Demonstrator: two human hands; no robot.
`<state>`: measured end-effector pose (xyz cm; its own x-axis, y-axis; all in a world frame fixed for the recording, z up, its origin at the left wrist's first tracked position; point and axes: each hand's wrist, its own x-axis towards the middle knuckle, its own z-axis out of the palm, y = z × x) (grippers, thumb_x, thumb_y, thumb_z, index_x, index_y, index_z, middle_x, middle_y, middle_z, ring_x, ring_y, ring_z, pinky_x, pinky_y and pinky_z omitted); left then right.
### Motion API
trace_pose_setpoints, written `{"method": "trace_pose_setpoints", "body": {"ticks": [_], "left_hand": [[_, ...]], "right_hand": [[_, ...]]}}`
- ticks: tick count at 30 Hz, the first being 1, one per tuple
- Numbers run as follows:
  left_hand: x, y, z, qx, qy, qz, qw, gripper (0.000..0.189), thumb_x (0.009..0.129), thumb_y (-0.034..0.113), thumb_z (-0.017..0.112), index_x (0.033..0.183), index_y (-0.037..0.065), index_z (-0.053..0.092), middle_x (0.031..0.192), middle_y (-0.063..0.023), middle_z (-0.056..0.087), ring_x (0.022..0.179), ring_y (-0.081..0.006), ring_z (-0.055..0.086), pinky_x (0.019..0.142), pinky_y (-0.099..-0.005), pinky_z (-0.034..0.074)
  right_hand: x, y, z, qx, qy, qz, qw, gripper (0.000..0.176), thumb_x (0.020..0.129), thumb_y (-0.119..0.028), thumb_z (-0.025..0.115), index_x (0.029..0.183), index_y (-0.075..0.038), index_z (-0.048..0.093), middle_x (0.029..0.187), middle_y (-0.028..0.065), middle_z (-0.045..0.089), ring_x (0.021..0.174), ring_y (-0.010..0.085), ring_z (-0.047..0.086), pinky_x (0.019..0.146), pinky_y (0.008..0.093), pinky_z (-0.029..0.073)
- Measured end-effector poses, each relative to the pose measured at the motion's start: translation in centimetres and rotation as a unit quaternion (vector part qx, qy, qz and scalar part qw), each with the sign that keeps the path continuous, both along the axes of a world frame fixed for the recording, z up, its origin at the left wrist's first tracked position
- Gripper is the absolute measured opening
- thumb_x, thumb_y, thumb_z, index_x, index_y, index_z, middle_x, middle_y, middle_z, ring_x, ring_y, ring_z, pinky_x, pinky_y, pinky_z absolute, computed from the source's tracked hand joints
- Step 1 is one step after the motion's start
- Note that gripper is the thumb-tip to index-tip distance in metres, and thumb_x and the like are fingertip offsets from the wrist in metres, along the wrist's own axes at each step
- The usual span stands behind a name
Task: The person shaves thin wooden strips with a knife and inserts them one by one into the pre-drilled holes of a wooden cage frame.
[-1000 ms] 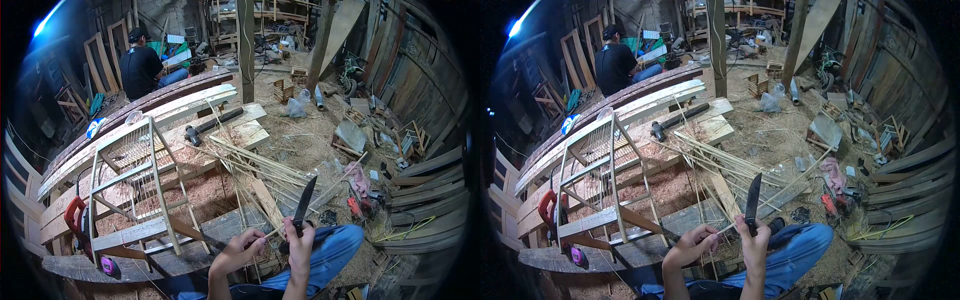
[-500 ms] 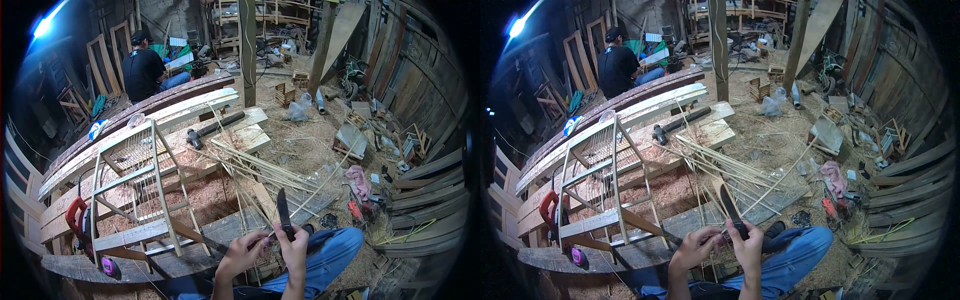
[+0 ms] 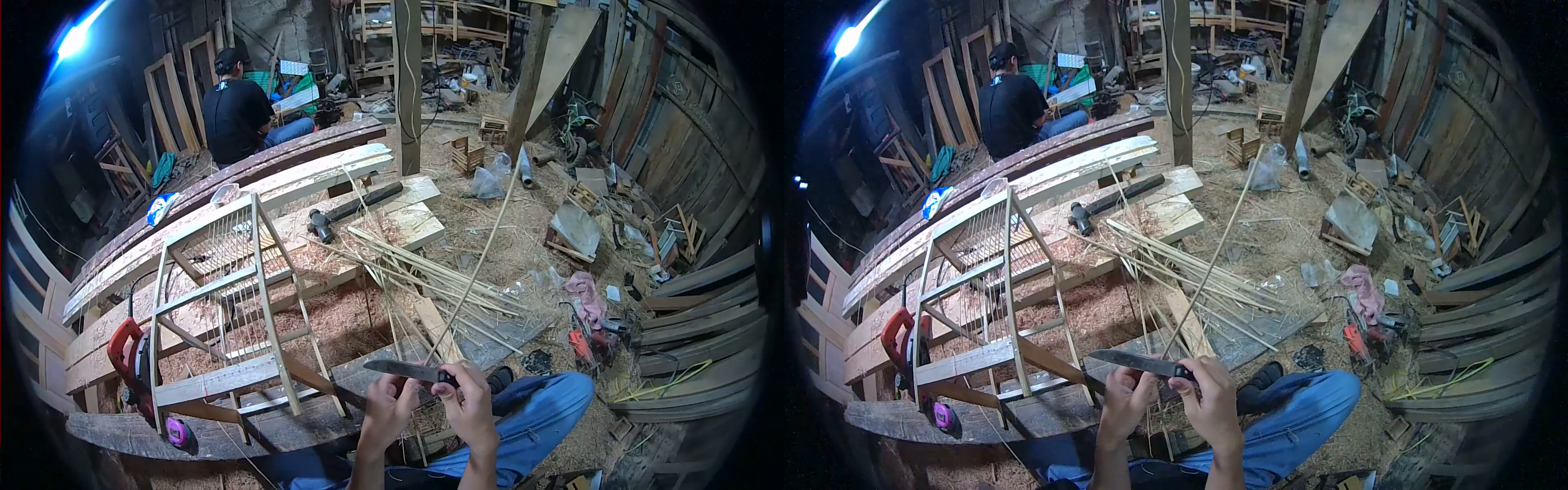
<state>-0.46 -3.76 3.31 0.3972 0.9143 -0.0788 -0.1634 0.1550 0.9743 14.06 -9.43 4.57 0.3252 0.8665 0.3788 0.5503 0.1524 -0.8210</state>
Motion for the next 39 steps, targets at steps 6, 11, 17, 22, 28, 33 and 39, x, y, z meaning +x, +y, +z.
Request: {"method": "trace_pose_setpoints", "body": {"ticks": [6,11,17,22,28,33,39], "left_hand": [[0.0,-0.1,0.4,-0.008,-0.009,-0.023,1.000,0.026,0.105,0.015,0.060,0.123,-0.003,0.063,0.083,-0.0008,0.067,0.068,-0.0031,0.056,0.056,-0.0203,0.042],[0.2,-0.4,0.5,0.009,0.050,-0.037,0.998,0.022,0.107,0.017,0.057,0.120,0.000,0.063,0.087,-0.0008,0.066,0.072,-0.0027,0.058,0.058,-0.0198,0.043],[-0.1,-0.1,-0.1,-0.073,-0.022,-0.102,0.992,0.018,0.109,0.019,0.051,0.116,0.004,0.058,0.080,0.0060,0.049,0.065,-0.0002,0.038,0.054,-0.0205,0.031],[-0.3,0.0,-0.7,-0.095,-0.072,-0.116,0.986,0.018,0.108,0.016,0.052,0.117,0.004,0.061,0.078,0.0050,0.049,0.063,-0.0030,0.038,0.053,-0.0216,0.033],[-0.3,-0.3,-0.9,0.008,0.018,-0.099,0.995,0.016,0.108,0.012,0.051,0.116,0.001,0.060,0.083,0.0023,0.052,0.070,-0.0056,0.044,0.056,-0.0249,0.037],[-0.6,-0.2,-1.8,0.103,0.092,-0.119,0.983,0.014,0.105,0.005,0.052,0.113,-0.003,0.060,0.086,-0.0050,0.053,0.073,-0.0117,0.050,0.064,-0.0290,0.043],[-0.3,-0.6,0.0,0.236,0.065,-0.089,0.965,0.013,0.107,0.011,0.050,0.102,0.002,0.058,0.086,0.0024,0.049,0.072,-0.0060,0.045,0.063,-0.0235,0.038]], "right_hand": [[-0.2,0.0,0.4,0.020,-0.062,-0.022,0.998,0.038,0.095,-0.038,0.068,0.102,-0.001,0.067,0.084,0.0139,0.063,0.081,0.0365,0.060,0.074,0.0454,0.046],[-0.1,0.0,0.5,0.028,-0.071,-0.032,0.997,0.040,0.094,-0.042,0.067,0.099,-0.002,0.068,0.083,0.0136,0.064,0.079,0.0365,0.062,0.072,0.0456,0.047],[0.0,0.0,0.4,0.055,-0.083,-0.028,0.995,0.042,0.093,-0.044,0.069,0.094,-0.002,0.068,0.080,0.0123,0.065,0.076,0.0356,0.063,0.070,0.0444,0.046],[-0.1,-0.1,0.3,0.043,-0.068,-0.025,0.996,0.047,0.092,-0.047,0.070,0.092,0.000,0.067,0.080,0.0136,0.065,0.077,0.0364,0.062,0.073,0.0442,0.047],[0.0,0.0,0.4,0.054,-0.066,-0.026,0.996,0.046,0.092,-0.047,0.069,0.090,-0.001,0.067,0.081,0.0134,0.065,0.077,0.0354,0.061,0.073,0.0433,0.047],[0.2,-0.1,0.1,0.060,-0.062,-0.015,0.996,0.048,0.093,-0.049,0.066,0.089,-0.001,0.067,0.081,0.0132,0.064,0.076,0.0349,0.060,0.073,0.0438,0.046],[0.3,-0.4,0.3,0.072,-0.051,0.001,0.996,0.050,0.092,-0.050,0.067,0.086,0.000,0.067,0.080,0.0119,0.065,0.076,0.0331,0.059,0.074,0.0422,0.044]]}}
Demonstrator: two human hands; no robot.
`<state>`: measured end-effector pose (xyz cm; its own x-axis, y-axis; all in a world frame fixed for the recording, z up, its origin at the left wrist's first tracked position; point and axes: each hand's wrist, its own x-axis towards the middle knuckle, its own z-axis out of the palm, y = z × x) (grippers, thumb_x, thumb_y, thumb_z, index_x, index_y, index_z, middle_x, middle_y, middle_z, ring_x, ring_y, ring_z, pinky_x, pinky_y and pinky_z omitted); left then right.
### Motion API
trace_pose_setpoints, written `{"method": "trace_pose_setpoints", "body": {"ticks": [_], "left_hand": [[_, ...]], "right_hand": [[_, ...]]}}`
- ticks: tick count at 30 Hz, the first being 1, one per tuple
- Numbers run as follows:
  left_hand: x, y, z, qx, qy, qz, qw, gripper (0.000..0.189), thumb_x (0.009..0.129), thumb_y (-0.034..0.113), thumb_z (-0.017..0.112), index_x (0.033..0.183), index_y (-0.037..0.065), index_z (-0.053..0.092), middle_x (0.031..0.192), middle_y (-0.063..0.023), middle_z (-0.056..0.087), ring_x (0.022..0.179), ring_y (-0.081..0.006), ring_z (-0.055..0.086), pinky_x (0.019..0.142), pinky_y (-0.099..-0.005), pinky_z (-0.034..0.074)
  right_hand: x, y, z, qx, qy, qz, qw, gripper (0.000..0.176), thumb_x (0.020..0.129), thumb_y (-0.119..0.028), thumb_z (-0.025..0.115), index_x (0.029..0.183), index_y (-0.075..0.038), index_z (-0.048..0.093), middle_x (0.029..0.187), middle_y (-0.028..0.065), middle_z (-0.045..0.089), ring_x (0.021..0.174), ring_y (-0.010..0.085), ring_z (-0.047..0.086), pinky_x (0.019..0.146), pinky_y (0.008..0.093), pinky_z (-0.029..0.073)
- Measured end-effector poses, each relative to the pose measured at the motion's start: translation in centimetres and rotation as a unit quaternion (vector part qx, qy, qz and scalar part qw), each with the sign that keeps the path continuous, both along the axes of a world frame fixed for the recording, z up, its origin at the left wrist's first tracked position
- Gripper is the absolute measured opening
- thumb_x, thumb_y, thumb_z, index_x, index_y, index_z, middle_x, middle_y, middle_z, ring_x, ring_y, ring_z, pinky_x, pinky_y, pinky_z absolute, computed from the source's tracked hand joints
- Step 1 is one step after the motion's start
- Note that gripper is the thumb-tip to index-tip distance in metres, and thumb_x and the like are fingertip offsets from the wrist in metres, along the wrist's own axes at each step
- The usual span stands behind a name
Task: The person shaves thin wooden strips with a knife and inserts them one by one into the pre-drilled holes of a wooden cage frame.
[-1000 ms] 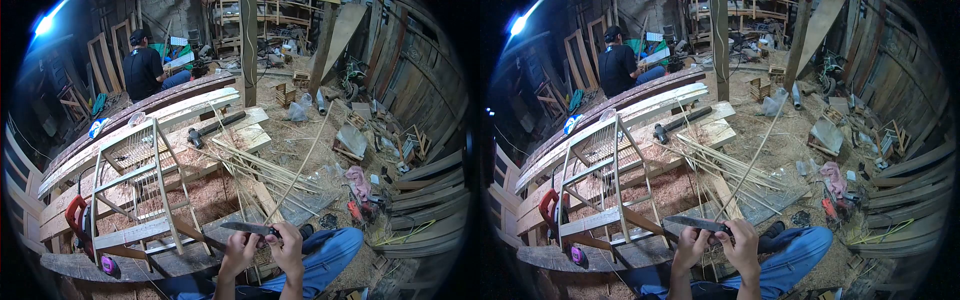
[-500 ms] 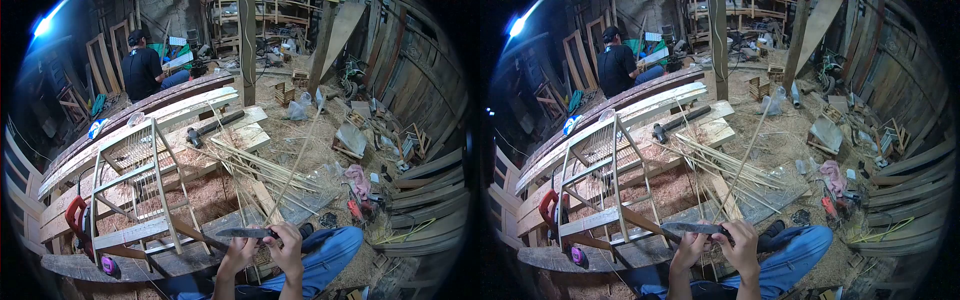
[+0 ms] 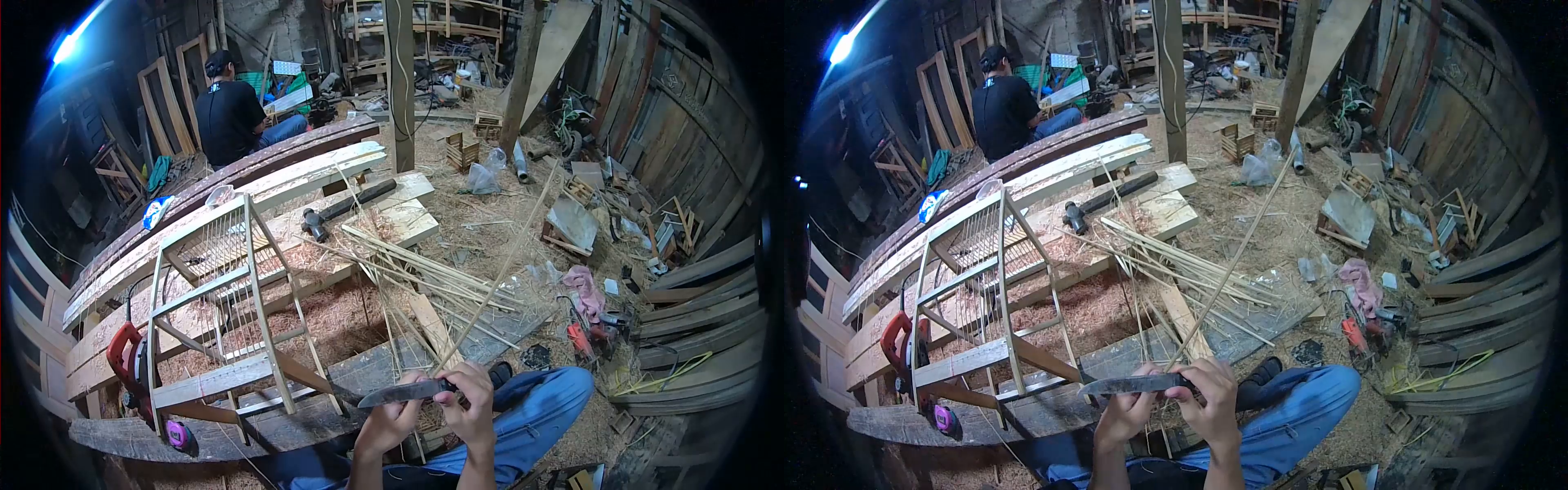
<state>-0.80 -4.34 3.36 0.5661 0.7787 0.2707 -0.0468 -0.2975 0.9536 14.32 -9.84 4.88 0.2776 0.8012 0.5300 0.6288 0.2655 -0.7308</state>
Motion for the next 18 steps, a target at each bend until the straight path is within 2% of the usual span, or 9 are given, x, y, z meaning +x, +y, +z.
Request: {"method": "trace_pose_setpoints", "body": {"ticks": [1,2,3,6,10,12,14,16,18], "left_hand": [[-0.1,-0.1,0.0,0.000,0.000,0.000,1.000,0.013,0.107,0.011,0.050,0.102,0.002,0.058,0.086,0.0024,0.049,0.072,-0.0060,0.045,0.063,-0.0235,0.038],[-0.3,-0.1,0.0,0.018,0.021,0.000,1.000,0.010,0.103,0.006,0.052,0.105,-0.001,0.060,0.089,-0.0073,0.055,0.074,-0.0181,0.053,0.067,-0.0303,0.043],[-0.4,-0.1,0.3,0.036,0.042,-0.001,0.998,0.012,0.099,0.001,0.055,0.108,-0.004,0.061,0.091,-0.0169,0.062,0.077,-0.0302,0.061,0.070,-0.0371,0.048],[-0.4,-0.1,1.5,-0.023,0.046,-0.016,0.999,0.014,0.098,0.002,0.055,0.110,-0.004,0.061,0.086,-0.0174,0.060,0.069,-0.0332,0.059,0.065,-0.0370,0.047],[-0.2,-0.6,2.3,-0.085,0.052,-0.030,0.995,0.015,0.098,0.002,0.055,0.111,-0.004,0.061,0.084,-0.0178,0.058,0.063,-0.0276,0.056,0.061,-0.0366,0.046],[0.1,-0.7,2.3,-0.095,0.021,-0.042,0.994,0.015,0.098,0.003,0.054,0.110,-0.003,0.062,0.078,-0.0146,0.055,0.063,-0.0179,0.053,0.059,-0.0341,0.044],[0.3,-0.7,2.0,-0.092,0.012,-0.051,0.994,0.016,0.098,0.003,0.054,0.109,-0.002,0.062,0.077,-0.0126,0.054,0.064,-0.0149,0.051,0.058,-0.0332,0.043],[0.3,-0.8,1.8,-0.088,0.005,-0.060,0.994,0.016,0.097,0.004,0.054,0.109,-0.002,0.063,0.075,-0.0105,0.053,0.065,-0.0118,0.049,0.058,-0.0322,0.041],[0.6,-1.1,1.5,-0.175,-0.018,-0.064,0.982,0.018,0.097,0.004,0.052,0.110,-0.001,0.063,0.074,-0.0034,0.052,0.064,-0.0089,0.046,0.056,-0.0292,0.039]], "right_hand": [[0.0,0.0,-0.2,0.012,0.009,-0.002,1.000,0.043,0.089,-0.046,0.070,0.085,-0.004,0.069,0.082,0.0082,0.067,0.077,0.0309,0.060,0.074,0.0412,0.043],[0.0,0.0,-0.3,0.024,0.018,-0.005,1.000,0.035,0.087,-0.043,0.073,0.084,-0.008,0.071,0.085,0.0044,0.069,0.078,0.0287,0.061,0.074,0.0402,0.042],[0.0,0.0,-0.3,0.024,0.018,-0.005,1.000,0.035,0.087,-0.043,0.073,0.084,-0.008,0.071,0.085,0.0044,0.069,0.078,0.0287,0.061,0.074,0.0402,0.042],[0.1,-0.2,-0.2,0.018,0.011,-0.007,1.000,0.035,0.086,-0.043,0.074,0.083,-0.009,0.071,0.085,0.0036,0.069,0.078,0.0272,0.061,0.075,0.0394,0.040],[0.8,-0.6,-0.2,0.028,0.011,-0.008,1.000,0.038,0.084,-0.047,0.075,0.083,-0.009,0.072,0.082,0.0025,0.069,0.077,0.0260,0.060,0.076,0.0383,0.039],[1.1,-0.9,-0.2,0.033,0.002,-0.016,0.999,0.039,0.082,-0.048,0.076,0.083,-0.009,0.073,0.082,0.0022,0.069,0.076,0.0252,0.059,0.076,0.0382,0.038],[1.3,-1.2,0.0,0.029,-0.001,-0.024,0.999,0.051,0.085,-0.052,0.073,0.083,-0.002,0.070,0.077,0.0080,0.063,0.074,0.0281,0.056,0.077,0.0402,0.040],[1.6,-1.3,-0.1,0.041,-0.012,-0.029,0.999,0.046,0.081,-0.050,0.077,0.084,-0.005,0.072,0.079,0.0048,0.065,0.075,0.0253,0.057,0.076,0.0393,0.039],[2.1,-1.4,-0.2,0.053,-0.024,-0.035,0.998,0.042,0.078,-0.048,0.080,0.086,-0.008,0.074,0.081,0.0017,0.068,0.075,0.0224,0.058,0.075,0.0383,0.038]]}}
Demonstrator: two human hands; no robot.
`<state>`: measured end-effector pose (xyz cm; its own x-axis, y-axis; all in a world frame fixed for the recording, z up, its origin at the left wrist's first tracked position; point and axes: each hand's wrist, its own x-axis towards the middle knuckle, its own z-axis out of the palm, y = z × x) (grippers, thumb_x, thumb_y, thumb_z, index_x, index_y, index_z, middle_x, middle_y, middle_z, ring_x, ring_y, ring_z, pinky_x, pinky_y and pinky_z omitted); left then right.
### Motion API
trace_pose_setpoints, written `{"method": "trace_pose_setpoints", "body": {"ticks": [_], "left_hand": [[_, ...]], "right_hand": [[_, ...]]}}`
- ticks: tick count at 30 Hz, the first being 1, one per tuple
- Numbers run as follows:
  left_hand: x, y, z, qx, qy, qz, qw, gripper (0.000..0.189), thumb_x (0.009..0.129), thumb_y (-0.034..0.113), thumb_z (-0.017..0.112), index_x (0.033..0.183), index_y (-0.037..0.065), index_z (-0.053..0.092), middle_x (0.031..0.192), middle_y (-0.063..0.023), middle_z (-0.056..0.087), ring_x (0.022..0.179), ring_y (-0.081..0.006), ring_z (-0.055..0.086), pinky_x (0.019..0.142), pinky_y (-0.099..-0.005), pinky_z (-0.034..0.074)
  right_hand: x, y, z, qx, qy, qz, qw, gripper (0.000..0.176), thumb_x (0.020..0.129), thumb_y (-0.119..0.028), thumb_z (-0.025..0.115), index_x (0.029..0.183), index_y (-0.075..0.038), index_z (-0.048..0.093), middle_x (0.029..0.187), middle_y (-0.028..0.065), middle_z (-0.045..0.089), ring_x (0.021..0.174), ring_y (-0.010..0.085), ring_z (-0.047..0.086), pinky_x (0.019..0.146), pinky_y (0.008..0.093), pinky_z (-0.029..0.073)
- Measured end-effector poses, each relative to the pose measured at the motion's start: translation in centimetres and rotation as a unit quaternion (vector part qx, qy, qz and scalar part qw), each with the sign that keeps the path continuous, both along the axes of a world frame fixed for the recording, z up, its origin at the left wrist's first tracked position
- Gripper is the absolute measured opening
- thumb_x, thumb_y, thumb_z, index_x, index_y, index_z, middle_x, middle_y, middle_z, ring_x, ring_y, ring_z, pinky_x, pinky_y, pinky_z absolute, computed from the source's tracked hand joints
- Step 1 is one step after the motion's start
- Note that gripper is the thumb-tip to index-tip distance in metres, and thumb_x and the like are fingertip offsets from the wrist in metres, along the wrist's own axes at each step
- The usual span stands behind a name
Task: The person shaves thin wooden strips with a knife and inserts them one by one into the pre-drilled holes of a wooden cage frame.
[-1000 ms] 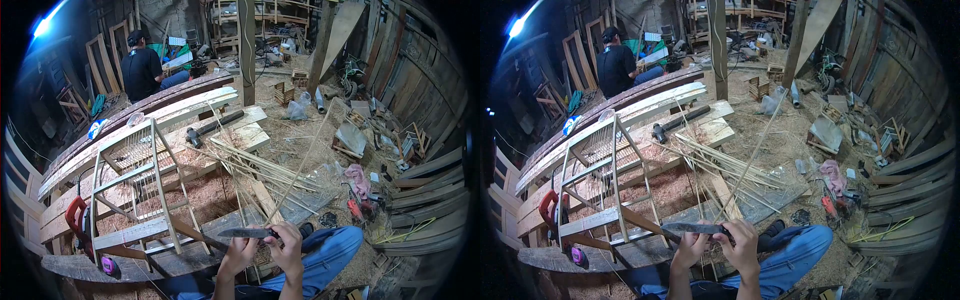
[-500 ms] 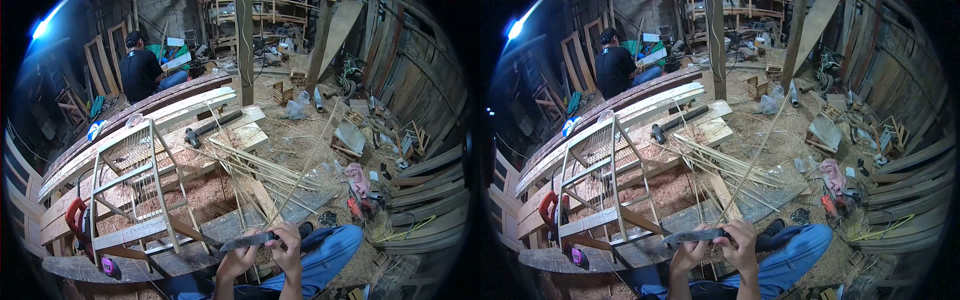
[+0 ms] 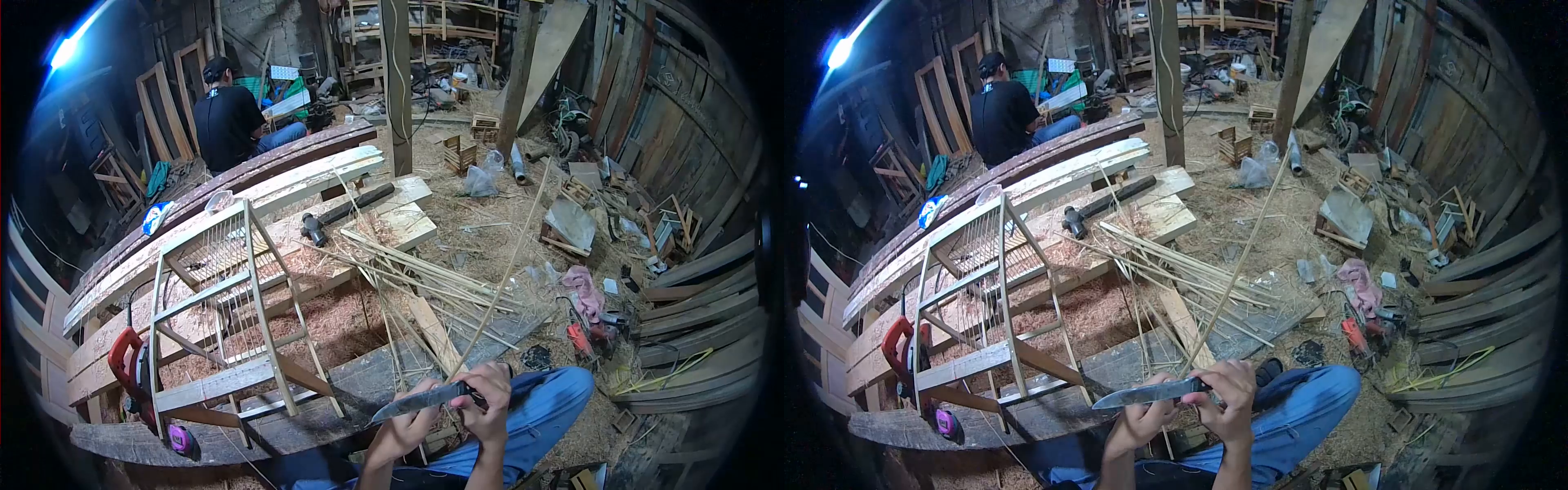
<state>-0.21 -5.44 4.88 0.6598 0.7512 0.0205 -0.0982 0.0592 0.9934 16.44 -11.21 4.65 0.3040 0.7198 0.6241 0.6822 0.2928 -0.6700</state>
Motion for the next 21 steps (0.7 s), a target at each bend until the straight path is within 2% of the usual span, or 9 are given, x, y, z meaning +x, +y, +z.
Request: {"method": "trace_pose_setpoints", "body": {"ticks": [1,3,4,6,11,12,17,19,21], "left_hand": [[0.3,-0.2,-0.3,0.000,-0.001,-0.001,1.000,0.018,0.097,0.004,0.052,0.110,-0.001,0.063,0.074,-0.0034,0.052,0.064,-0.0089,0.046,0.056,-0.0292,0.039],[0.7,-0.6,-1.0,-0.056,-0.051,0.007,0.997,0.016,0.102,0.008,0.050,0.113,0.000,0.060,0.073,0.0037,0.047,0.061,-0.0062,0.040,0.055,-0.0254,0.035],[0.6,-0.6,-1.5,-0.057,-0.051,0.006,0.997,0.016,0.102,0.008,0.050,0.113,0.000,0.060,0.073,0.0037,0.047,0.061,-0.0062,0.040,0.055,-0.0254,0.035],[0.7,-0.6,-1.9,-0.167,-0.138,-0.004,0.976,0.020,0.110,0.017,0.046,0.118,0.001,0.053,0.077,0.0043,0.041,0.058,-0.0029,0.034,0.051,-0.0213,0.028],[1.1,-0.5,-1.7,-0.165,-0.134,0.012,0.977,0.020,0.110,0.020,0.047,0.113,0.002,0.052,0.071,0.0053,0.039,0.058,-0.0027,0.032,0.050,-0.0220,0.026],[1.0,0.0,-1.9,-0.177,-0.109,0.013,0.978,0.017,0.110,0.018,0.047,0.111,0.002,0.053,0.072,0.0056,0.041,0.060,-0.0027,0.035,0.051,-0.0217,0.029],[0.3,0.5,-1.2,-0.212,-0.063,0.009,0.975,0.015,0.109,0.015,0.048,0.108,0.002,0.055,0.075,0.0055,0.046,0.062,-0.0029,0.038,0.053,-0.0221,0.032],[0.3,0.7,-2.2,-0.124,-0.094,0.014,0.988,0.016,0.108,0.014,0.048,0.111,0.000,0.056,0.075,0.0054,0.047,0.064,-0.0028,0.039,0.055,-0.0218,0.033],[0.2,0.7,-2.5,-0.126,-0.088,0.012,0.988,0.017,0.108,0.013,0.047,0.112,0.000,0.056,0.076,0.0053,0.047,0.065,-0.0029,0.040,0.057,-0.0216,0.034]], "right_hand": [[0.3,-0.1,-0.1,-0.002,-0.005,-0.007,1.000,0.042,0.078,-0.048,0.080,0.087,-0.008,0.074,0.082,0.0019,0.067,0.076,0.0227,0.058,0.076,0.0386,0.038],[0.6,-0.1,-0.4,-0.005,-0.007,-0.016,1.000,0.042,0.078,-0.048,0.080,0.087,-0.008,0.074,0.082,0.0021,0.067,0.076,0.0231,0.058,0.076,0.0388,0.039],[0.7,-0.2,-0.5,-0.003,-0.017,-0.026,1.000,0.041,0.077,-0.046,0.081,0.088,-0.008,0.074,0.081,0.0024,0.067,0.076,0.0234,0.058,0.077,0.0390,0.039],[1.4,-0.2,-1.0,-0.001,-0.028,-0.038,0.999,0.040,0.077,-0.045,0.082,0.089,-0.008,0.074,0.081,0.0027,0.066,0.076,0.0237,0.058,0.078,0.0392,0.039],[1.8,-0.3,-0.7,-0.028,-0.043,-0.078,0.996,0.037,0.074,-0.040,0.084,0.089,-0.007,0.075,0.079,0.0035,0.065,0.077,0.0247,0.059,0.077,0.0401,0.040],[1.8,-0.2,-0.9,-0.028,-0.044,-0.079,0.996,0.037,0.074,-0.040,0.084,0.089,-0.007,0.075,0.079,0.0035,0.065,0.077,0.0247,0.059,0.077,0.0401,0.040],[1.6,0.1,-0.8,-0.081,-0.007,-0.027,0.996,0.038,0.075,-0.039,0.082,0.088,-0.004,0.075,0.075,0.0050,0.064,0.074,0.0274,0.059,0.073,0.0397,0.040],[1.6,0.1,-0.5,-0.081,-0.011,-0.020,0.996,0.038,0.075,-0.039,0.082,0.088,-0.004,0.075,0.075,0.0056,0.064,0.073,0.0281,0.058,0.072,0.0397,0.041],[1.7,0.1,-0.4,-0.078,-0.016,-0.014,0.997,0.039,0.076,-0.040,0.081,0.088,-0.004,0.075,0.074,0.0062,0.064,0.072,0.0287,0.058,0.072,0.0397,0.041]]}}
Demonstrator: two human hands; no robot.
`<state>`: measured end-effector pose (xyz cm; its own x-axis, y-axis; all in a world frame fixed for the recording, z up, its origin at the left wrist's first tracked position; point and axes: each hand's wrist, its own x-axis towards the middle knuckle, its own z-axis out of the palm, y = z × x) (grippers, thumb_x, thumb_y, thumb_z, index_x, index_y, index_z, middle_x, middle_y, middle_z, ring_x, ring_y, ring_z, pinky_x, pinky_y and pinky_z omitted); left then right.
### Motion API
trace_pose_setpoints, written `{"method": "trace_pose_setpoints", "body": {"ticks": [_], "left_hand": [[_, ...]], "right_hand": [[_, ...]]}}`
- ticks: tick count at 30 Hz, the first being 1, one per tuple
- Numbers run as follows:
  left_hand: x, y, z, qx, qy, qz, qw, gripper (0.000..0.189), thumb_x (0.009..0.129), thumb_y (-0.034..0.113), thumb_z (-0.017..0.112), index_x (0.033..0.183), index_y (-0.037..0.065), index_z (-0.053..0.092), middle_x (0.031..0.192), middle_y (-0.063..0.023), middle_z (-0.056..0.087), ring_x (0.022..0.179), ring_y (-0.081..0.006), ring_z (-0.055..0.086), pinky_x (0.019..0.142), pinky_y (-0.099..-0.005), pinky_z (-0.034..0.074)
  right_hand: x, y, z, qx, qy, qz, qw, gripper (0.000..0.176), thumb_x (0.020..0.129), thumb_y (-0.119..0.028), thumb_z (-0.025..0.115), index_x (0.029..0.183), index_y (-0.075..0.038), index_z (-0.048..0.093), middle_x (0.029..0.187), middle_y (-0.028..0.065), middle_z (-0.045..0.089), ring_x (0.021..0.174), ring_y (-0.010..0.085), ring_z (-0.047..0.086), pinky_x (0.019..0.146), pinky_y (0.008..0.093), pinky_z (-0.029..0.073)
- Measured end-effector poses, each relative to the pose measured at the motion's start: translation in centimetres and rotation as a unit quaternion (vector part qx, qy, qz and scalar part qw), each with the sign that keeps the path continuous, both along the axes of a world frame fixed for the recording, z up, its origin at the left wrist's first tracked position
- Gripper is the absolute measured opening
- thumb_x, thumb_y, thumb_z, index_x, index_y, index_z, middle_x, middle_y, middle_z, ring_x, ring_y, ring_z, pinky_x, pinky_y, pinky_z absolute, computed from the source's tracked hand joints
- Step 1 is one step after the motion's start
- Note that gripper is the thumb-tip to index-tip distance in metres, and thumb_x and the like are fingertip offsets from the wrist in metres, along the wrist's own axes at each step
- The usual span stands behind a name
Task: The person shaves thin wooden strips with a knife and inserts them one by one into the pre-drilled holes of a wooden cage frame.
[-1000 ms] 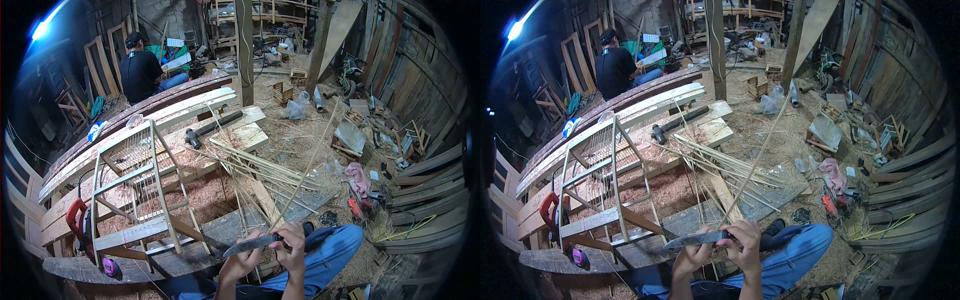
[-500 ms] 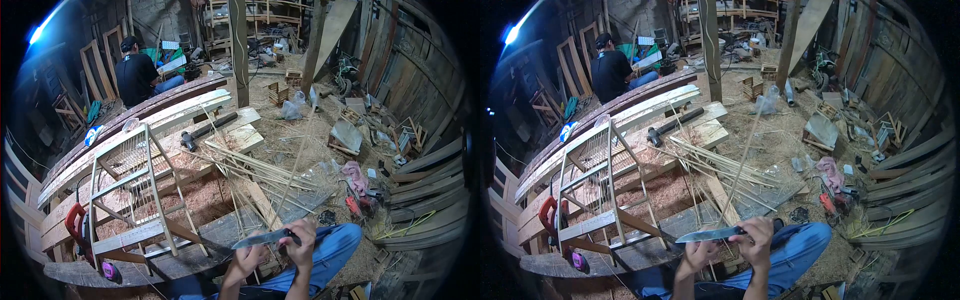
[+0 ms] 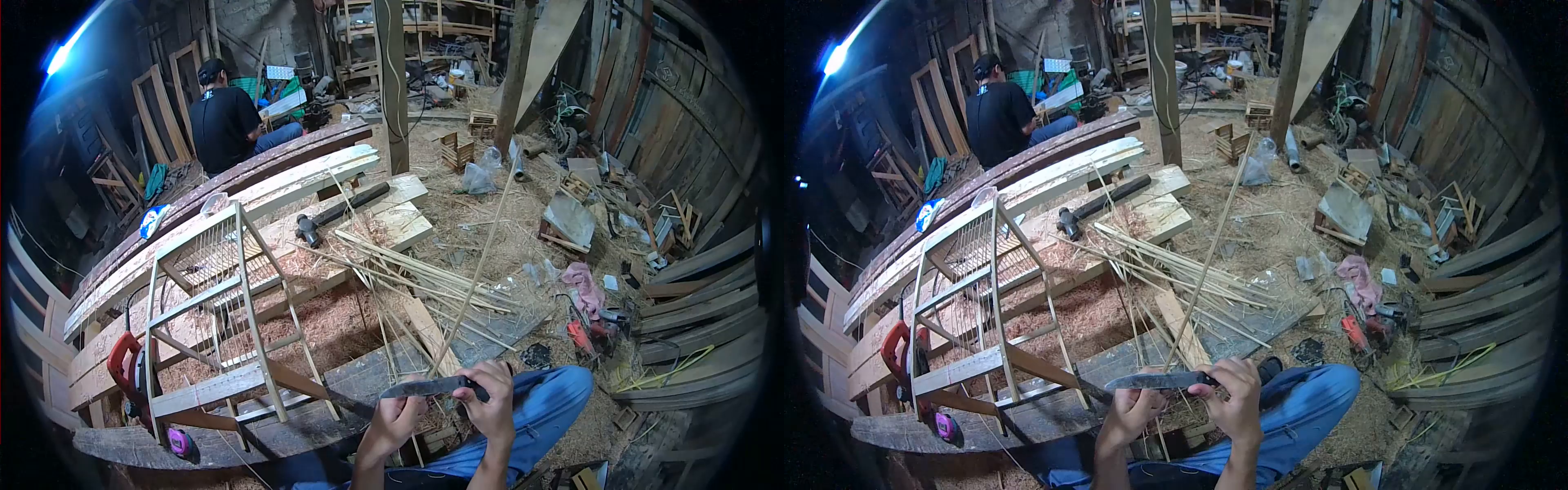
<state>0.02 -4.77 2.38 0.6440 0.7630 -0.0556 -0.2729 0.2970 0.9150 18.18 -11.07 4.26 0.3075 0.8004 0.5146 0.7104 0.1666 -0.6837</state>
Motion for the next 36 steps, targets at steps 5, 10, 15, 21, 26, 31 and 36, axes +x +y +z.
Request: {"method": "trace_pose_setpoints", "body": {"ticks": [5,10,15,21,26,31,36], "left_hand": [[0.0,0.1,0.3,-0.023,-0.010,-0.023,0.999,0.018,0.107,0.013,0.048,0.115,-0.001,0.057,0.078,0.0052,0.047,0.069,-0.0028,0.042,0.059,-0.0208,0.035],[1.0,-0.3,0.6,-0.005,0.024,-0.016,1.000,0.017,0.109,0.015,0.049,0.115,0.002,0.058,0.076,0.0066,0.045,0.064,-0.0009,0.041,0.056,-0.0214,0.034],[0.9,-0.2,0.1,0.096,0.088,0.015,0.991,0.018,0.107,0.010,0.050,0.118,0.000,0.060,0.078,0.0052,0.048,0.067,-0.0029,0.043,0.058,-0.0220,0.037],[0.8,-0.5,1.3,0.287,0.092,0.072,0.951,0.020,0.104,0.004,0.049,0.118,-0.002,0.061,0.080,-0.0027,0.054,0.071,-0.0070,0.050,0.062,-0.0258,0.041],[0.5,-1.2,1.9,0.167,0.116,0.014,0.979,0.020,0.104,0.006,0.049,0.118,-0.002,0.061,0.078,-0.0009,0.051,0.069,-0.0070,0.048,0.061,-0.0250,0.040],[0.9,-1.7,1.6,0.117,0.077,0.039,0.989,0.017,0.106,0.008,0.049,0.113,-0.001,0.061,0.077,0.0038,0.048,0.068,-0.0047,0.044,0.059,-0.0240,0.037],[0.8,-1.7,1.7,0.078,0.080,0.034,0.993,0.015,0.107,0.011,0.051,0.106,0.000,0.062,0.072,0.0061,0.047,0.064,-0.0035,0.041,0.054,-0.0246,0.033]], "right_hand": [[0.1,-0.2,-0.3,-0.021,0.048,0.017,0.998,0.038,0.079,-0.041,0.081,0.088,-0.004,0.074,0.077,0.0065,0.066,0.074,0.0283,0.060,0.072,0.0403,0.041],[-1.1,0.4,0.0,0.030,0.041,0.031,0.998,0.037,0.080,-0.041,0.081,0.088,-0.006,0.074,0.079,0.0058,0.068,0.075,0.0277,0.061,0.074,0.0406,0.041],[-1.3,0.5,0.0,0.017,-0.005,0.002,1.000,0.038,0.078,-0.042,0.081,0.089,-0.006,0.075,0.080,0.0053,0.069,0.076,0.0276,0.061,0.075,0.0398,0.040],[-1.4,0.8,-0.7,0.050,0.036,0.023,0.998,0.039,0.076,-0.045,0.081,0.088,-0.008,0.076,0.080,0.0036,0.068,0.075,0.0252,0.060,0.077,0.0391,0.039],[-0.9,0.4,-0.3,0.101,-0.007,-0.005,0.995,0.041,0.075,-0.048,0.081,0.087,-0.009,0.076,0.080,0.0020,0.067,0.074,0.0239,0.058,0.076,0.0388,0.038],[0.3,-0.1,-1.4,0.082,-0.024,-0.040,0.996,0.042,0.075,-0.049,0.081,0.086,-0.009,0.075,0.078,0.0014,0.065,0.075,0.0235,0.058,0.078,0.0387,0.038],[0.8,-0.2,-2.1,0.085,-0.035,-0.065,0.994,0.045,0.072,-0.051,0.082,0.085,-0.008,0.075,0.078,0.0015,0.065,0.076,0.0232,0.058,0.079,0.0386,0.038]]}}
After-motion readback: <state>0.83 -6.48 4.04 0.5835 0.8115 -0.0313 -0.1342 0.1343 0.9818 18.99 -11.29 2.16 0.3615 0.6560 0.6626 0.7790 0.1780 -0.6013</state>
